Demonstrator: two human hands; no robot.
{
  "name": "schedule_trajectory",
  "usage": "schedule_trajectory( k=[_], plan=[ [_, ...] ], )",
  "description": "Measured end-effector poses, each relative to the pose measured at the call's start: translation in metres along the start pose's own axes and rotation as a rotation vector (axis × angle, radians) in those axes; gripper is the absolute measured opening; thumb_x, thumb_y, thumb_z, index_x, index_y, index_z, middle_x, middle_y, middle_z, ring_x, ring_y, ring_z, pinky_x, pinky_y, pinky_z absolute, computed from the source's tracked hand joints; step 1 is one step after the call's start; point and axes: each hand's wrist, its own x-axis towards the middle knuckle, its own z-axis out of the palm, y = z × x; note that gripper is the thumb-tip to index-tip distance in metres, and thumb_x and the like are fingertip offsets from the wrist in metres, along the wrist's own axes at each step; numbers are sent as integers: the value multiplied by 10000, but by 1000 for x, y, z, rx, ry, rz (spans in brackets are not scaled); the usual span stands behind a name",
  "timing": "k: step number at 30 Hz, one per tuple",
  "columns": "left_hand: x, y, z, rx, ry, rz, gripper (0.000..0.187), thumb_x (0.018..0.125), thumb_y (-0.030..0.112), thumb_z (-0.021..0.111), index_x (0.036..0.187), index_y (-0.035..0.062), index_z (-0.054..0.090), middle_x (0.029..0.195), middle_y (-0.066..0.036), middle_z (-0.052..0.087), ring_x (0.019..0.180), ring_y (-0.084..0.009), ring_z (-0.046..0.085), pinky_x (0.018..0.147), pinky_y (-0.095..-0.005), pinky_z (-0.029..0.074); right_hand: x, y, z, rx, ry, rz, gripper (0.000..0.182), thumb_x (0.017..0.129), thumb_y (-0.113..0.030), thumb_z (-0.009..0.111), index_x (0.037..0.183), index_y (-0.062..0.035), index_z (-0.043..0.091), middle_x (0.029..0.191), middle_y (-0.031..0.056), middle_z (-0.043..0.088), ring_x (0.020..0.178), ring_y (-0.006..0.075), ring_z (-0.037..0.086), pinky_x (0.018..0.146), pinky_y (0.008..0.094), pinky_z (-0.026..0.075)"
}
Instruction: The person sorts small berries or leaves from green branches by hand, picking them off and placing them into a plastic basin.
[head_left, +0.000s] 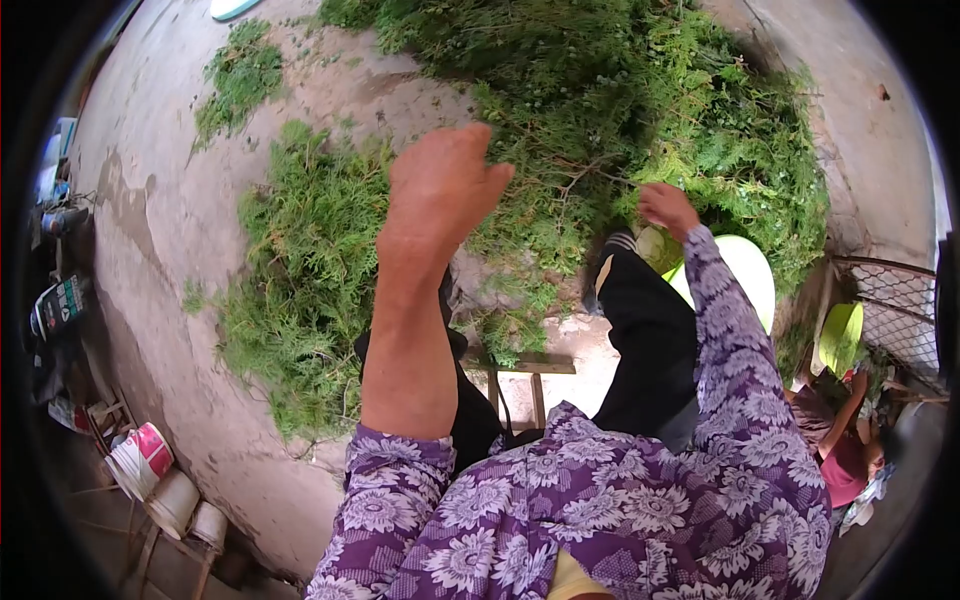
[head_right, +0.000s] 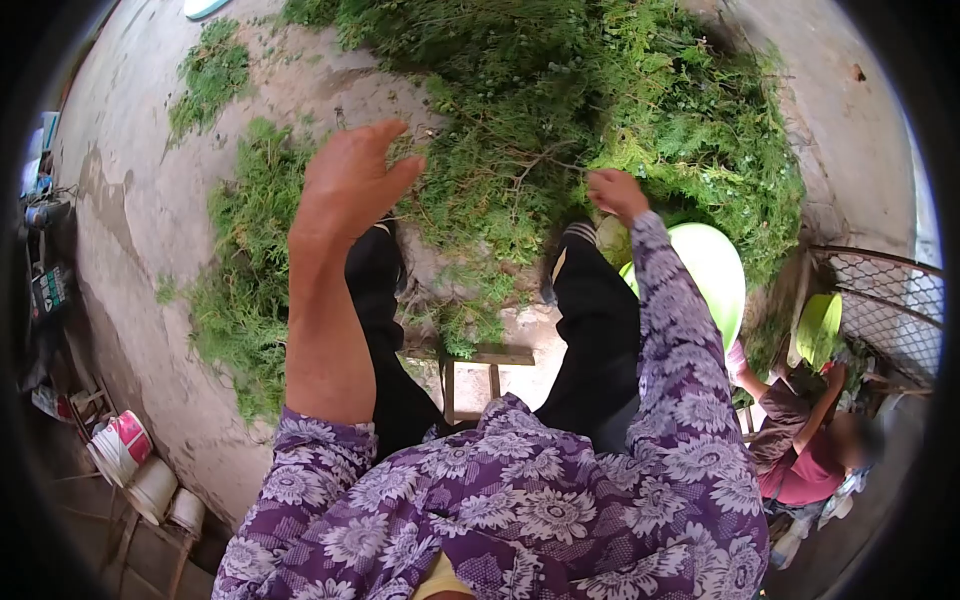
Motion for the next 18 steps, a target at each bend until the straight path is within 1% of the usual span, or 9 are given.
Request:
schedule_trajectory(
  k=[3,5,6,8,9,13,16,17,18],
  plan=[
    [2,4,-4,-9,-41,-29,350,732,266,597,987,30,566,895,-177,597,865,-326,568,737,-406,447,42,-5,49,20,-230,73,149,844,-175,527,938,-62,508,784,-13,492,648,78,470,558,186,411],
    [3,5,-11,-2,-91,-57,410,734,274,602,1055,23,560,964,-183,594,903,-322,564,773,-387,443,50,-19,90,-119,48,270,321,843,-212,545,1143,-112,484,1064,24,488,904,143,483,696,245,440],
    [3,5,-14,-11,-91,-78,407,734,271,603,1051,19,562,966,-182,593,900,-319,566,769,-384,444,53,-20,100,-116,36,272,321,843,-212,545,1143,-112,484,1064,24,488,904,143,483,696,245,440],
    [3,-1,-13,-13,-101,-108,405,733,268,605,1047,15,563,968,-182,592,896,-316,569,765,-380,445,59,-16,115,-42,212,279,442,841,-265,534,1213,-50,431,1235,97,414,1105,226,417,870,354,397],
    [4,-5,-12,-29,-73,-112,405,732,265,606,1046,13,562,961,-185,592,892,-317,569,763,-380,446,80,3,108,47,158,326,531,842,-299,528,1292,-87,341,1400,87,188,1267,260,220,1004,392,259],
    [5,-6,-13,-27,-23,-110,405,729,262,606,1042,8,562,937,-194,593,882,-323,569,757,-380,446,88,9,111,83,154,328,561,841,-313,533,1317,-122,305,1407,86,168,1271,261,216,994,391,268],
    [7,-5,-12,-53,-21,-83,406,729,263,605,1043,10,561,929,-196,594,883,-327,567,758,-382,444,85,2,114,19,143,267,436,838,-293,536,1231,-125,452,1259,87,421,1131,227,411,899,342,363],
    [7,-5,-12,-56,-17,-80,406,729,263,605,1043,10,561,929,-196,594,883,-327,567,758,-382,444,80,-2,116,17,148,263,436,838,-293,536,1231,-125,452,1259,87,421,1131,227,411,899,342,363],
    [7,-4,-12,-50,-10,-74,406,728,264,605,1041,9,562,928,-194,594,881,-329,566,755,-385,444,74,-6,117,5,143,243,395,828,-266,555,1185,-111,490,1121,44,472,955,156,442,839,298,371]
  ],
)
